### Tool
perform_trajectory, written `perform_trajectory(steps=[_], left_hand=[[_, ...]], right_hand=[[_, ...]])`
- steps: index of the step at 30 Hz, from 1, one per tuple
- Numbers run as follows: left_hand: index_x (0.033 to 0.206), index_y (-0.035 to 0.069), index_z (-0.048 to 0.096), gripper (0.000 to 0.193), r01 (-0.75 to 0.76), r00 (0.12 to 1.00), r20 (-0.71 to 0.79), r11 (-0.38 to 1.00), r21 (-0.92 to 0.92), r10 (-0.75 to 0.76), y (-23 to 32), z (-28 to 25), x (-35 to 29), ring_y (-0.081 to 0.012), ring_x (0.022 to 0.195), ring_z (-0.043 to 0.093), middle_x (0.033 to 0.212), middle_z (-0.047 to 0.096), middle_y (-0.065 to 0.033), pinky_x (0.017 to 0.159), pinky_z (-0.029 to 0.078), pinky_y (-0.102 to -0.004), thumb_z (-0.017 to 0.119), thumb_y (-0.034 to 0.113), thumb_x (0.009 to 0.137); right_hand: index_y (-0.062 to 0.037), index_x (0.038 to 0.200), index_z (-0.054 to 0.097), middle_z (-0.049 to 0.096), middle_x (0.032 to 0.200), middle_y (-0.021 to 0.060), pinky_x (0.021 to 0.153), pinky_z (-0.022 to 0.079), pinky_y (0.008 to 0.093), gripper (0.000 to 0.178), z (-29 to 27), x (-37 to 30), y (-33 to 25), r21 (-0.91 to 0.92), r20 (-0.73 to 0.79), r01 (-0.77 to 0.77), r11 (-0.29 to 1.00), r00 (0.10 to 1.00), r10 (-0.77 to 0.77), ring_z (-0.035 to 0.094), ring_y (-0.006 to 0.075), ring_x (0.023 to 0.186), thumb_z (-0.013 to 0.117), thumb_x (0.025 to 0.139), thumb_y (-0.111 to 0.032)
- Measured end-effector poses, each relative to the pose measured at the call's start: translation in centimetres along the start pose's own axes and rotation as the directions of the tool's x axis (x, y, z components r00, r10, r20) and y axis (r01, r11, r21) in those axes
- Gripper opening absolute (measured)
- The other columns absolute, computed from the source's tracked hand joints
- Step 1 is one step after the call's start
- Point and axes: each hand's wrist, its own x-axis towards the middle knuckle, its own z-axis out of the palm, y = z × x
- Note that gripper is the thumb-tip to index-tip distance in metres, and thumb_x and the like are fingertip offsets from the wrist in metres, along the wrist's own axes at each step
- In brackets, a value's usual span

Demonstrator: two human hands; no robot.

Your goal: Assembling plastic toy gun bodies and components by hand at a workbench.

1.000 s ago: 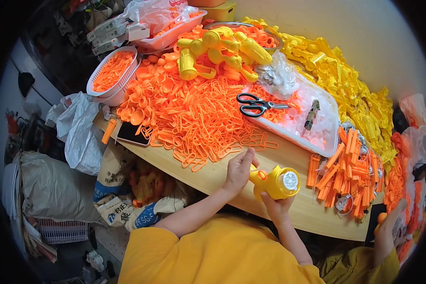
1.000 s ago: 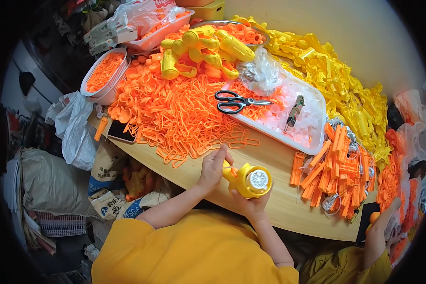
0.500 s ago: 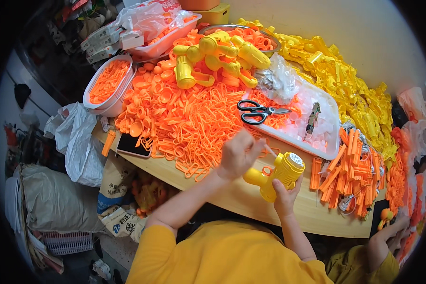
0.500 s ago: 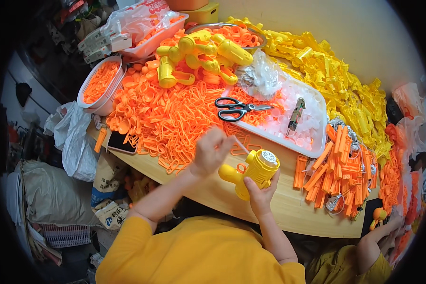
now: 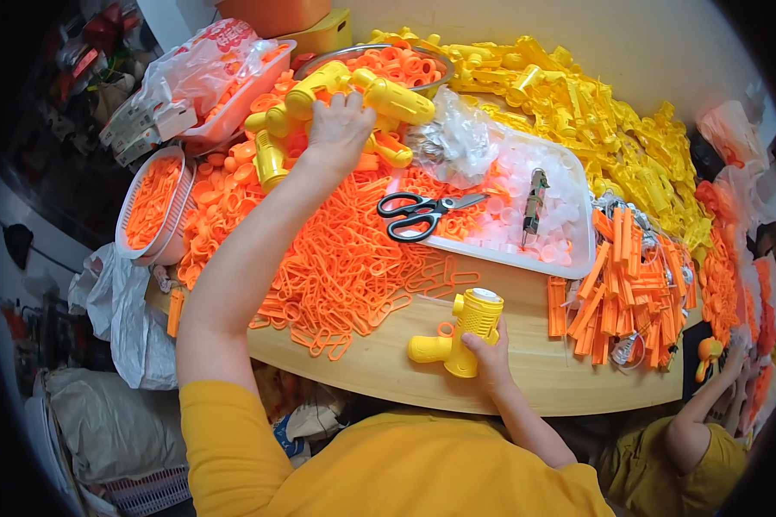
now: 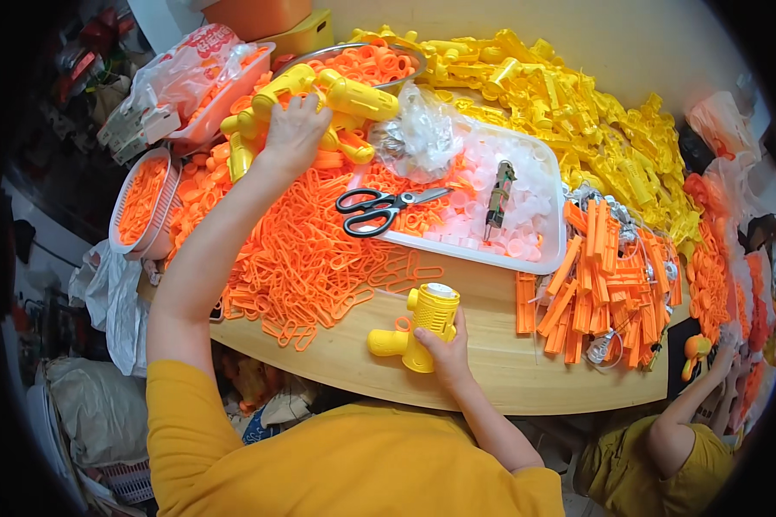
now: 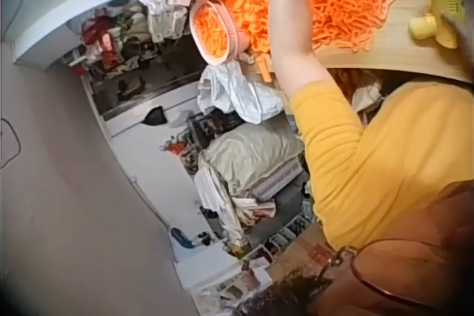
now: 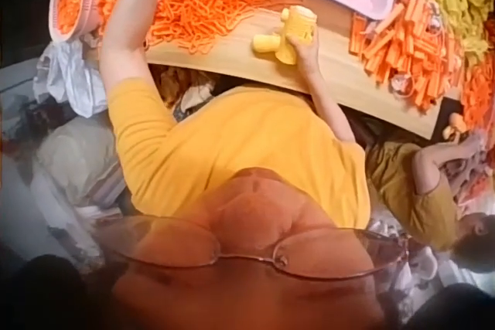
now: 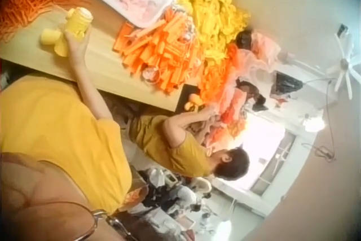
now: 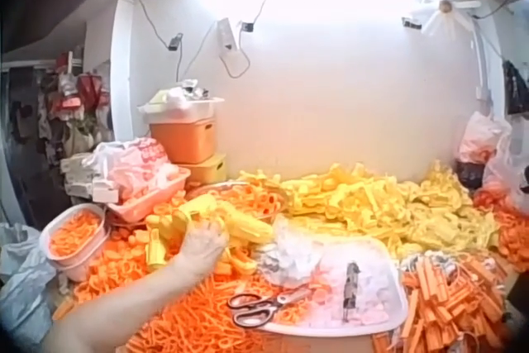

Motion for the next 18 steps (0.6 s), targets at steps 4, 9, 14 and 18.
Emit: perform_trajectory(steps=[4, 9, 14, 18], left_hand=[[0.094, 0.005, 0.057, 0.020, -0.054, 0.970, -0.240, 0.994, -0.098, 0.029, -1.1, 1.5, 0.0, -0.0297, 0.098, 0.055, 0.104, 0.053, -0.0120, 0.078, 0.051, -0.0428, 0.058, 0.005, 0.074], [0.094, 0.003, 0.057, 0.020, -0.054, 0.921, -0.390, 0.995, -0.088, 0.015, -2.9, 1.4, 0.0, -0.0290, 0.100, 0.054, 0.106, 0.053, -0.0128, 0.069, 0.056, -0.0358, 0.058, 0.003, 0.074], [0.093, 0.002, 0.056, 0.019, -0.025, 0.862, -0.505, 0.993, -0.114, -0.036, -4.5, -0.1, 0.6, -0.0306, 0.098, 0.054, 0.104, 0.053, -0.0133, 0.071, 0.056, -0.0373, 0.056, 0.002, 0.074], [0.095, 0.004, 0.057, 0.021, -0.054, 0.764, -0.645, 0.997, -0.050, 0.010, -4.8, -1.6, 1.3, -0.0297, 0.097, 0.054, 0.108, 0.053, -0.0134, 0.076, 0.054, -0.0368, 0.059, 0.003, 0.075]], right_hand=[[-0.0055, 0.126, 0.037, 0.055, 0.113, 0.0111, 0.089, 0.050, 0.0364, 0.060, 0.0, 0.0, -0.2, -0.016, 0.055, -0.018, 1.000, 0.998, 0.018, 0.058, 0.0207, 0.101, 0.070, 0.076, -0.015], [-0.0054, 0.127, 0.037, 0.055, 0.115, 0.0115, 0.089, 0.050, 0.0364, 0.061, -0.3, 0.3, 0.3, -0.002, 0.076, 0.002, 1.000, 0.997, -0.002, 0.058, 0.0206, 0.103, 0.070, 0.077, -0.015], [-0.0051, 0.128, 0.036, 0.056, 0.115, 0.0121, 0.090, 0.050, 0.0363, 0.063, -0.6, 0.3, 0.5, -0.010, 0.093, 0.006, 1.000, 0.996, -0.005, 0.058, 0.0210, 0.104, 0.071, 0.077, -0.015], [-0.0046, 0.125, 0.038, 0.057, 0.112, 0.0104, 0.087, 0.050, 0.0339, 0.059, -0.4, 0.2, 0.3, 0.015, 0.078, 0.007, 1.000, 0.997, -0.008, 0.059, 0.0187, 0.100, 0.071, 0.077, -0.013]])
